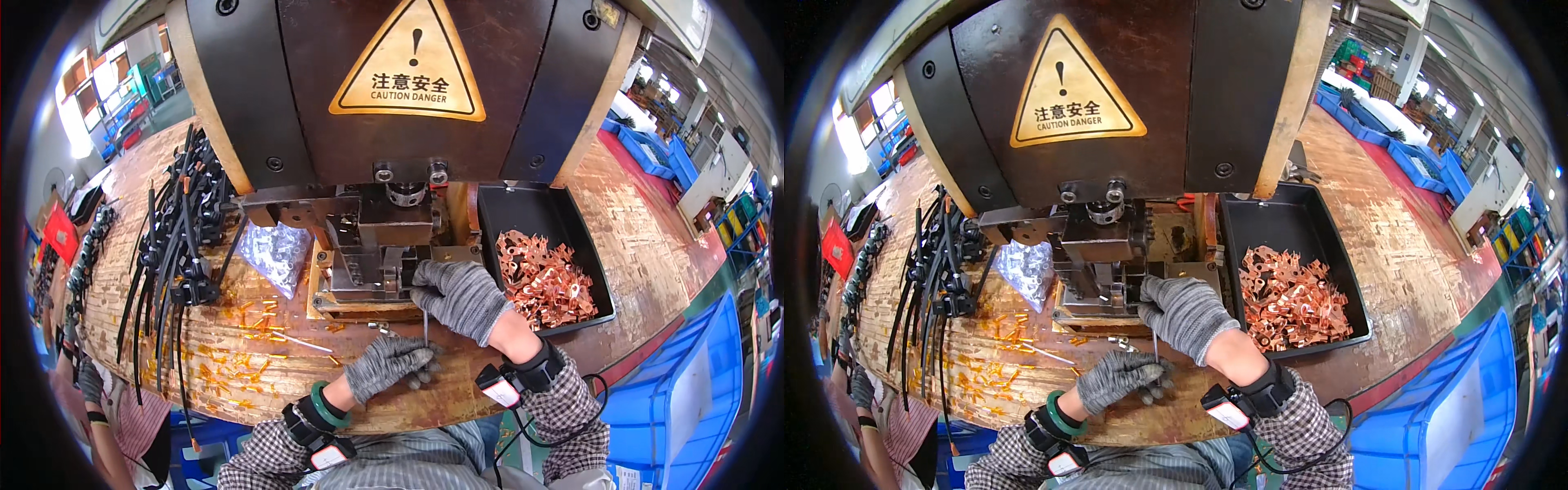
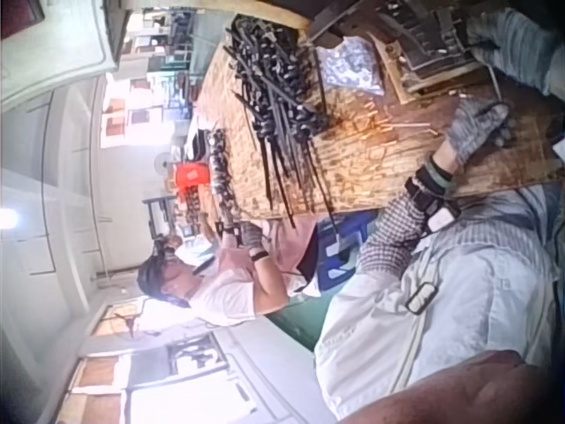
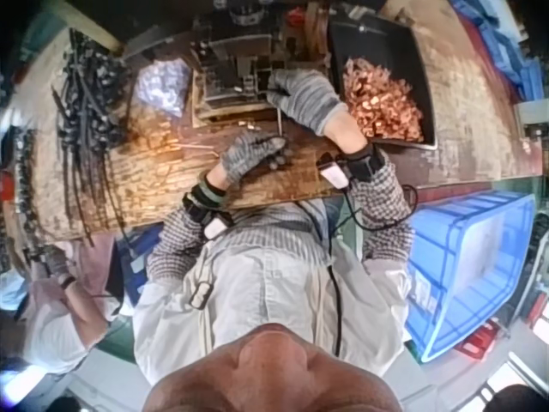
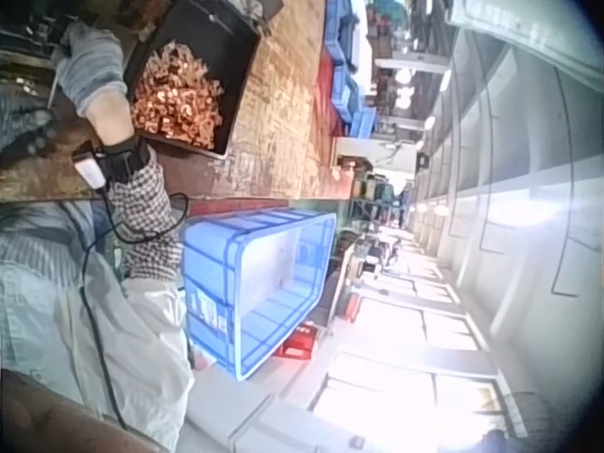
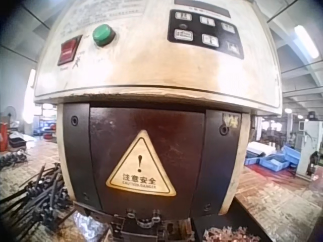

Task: The person is using a terminal machine to crimp connectors onto the ends of electrical wires.

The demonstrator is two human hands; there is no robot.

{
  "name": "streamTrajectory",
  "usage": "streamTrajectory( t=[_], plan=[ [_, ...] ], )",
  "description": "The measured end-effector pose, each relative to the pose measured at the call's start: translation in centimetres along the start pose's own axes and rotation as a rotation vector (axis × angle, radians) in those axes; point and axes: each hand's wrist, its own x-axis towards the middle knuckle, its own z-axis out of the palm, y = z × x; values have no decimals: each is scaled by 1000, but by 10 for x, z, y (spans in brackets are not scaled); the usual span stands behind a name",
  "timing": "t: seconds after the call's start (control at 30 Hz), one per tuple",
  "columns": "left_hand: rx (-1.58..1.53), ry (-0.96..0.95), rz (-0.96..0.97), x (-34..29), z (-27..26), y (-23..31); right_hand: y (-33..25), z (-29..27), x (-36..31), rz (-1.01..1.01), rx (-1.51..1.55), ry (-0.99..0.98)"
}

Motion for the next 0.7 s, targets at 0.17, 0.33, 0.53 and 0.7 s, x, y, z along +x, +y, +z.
streamTrajectory(
  t=[0.17,0.33,0.53,0.7],
  plan=[
    [149,32,49,7,-13,-12,-6,6,4,-151,-201,20],
    [195,115,135,6,-13,-15,-9,10,0,-103,-337,-18],
    [84,133,11,-11,11,6,-7,13,-4,-69,-196,88],
    [-7,187,11,-21,29,18,-2,17,-5,-36,-50,173]
  ],
)
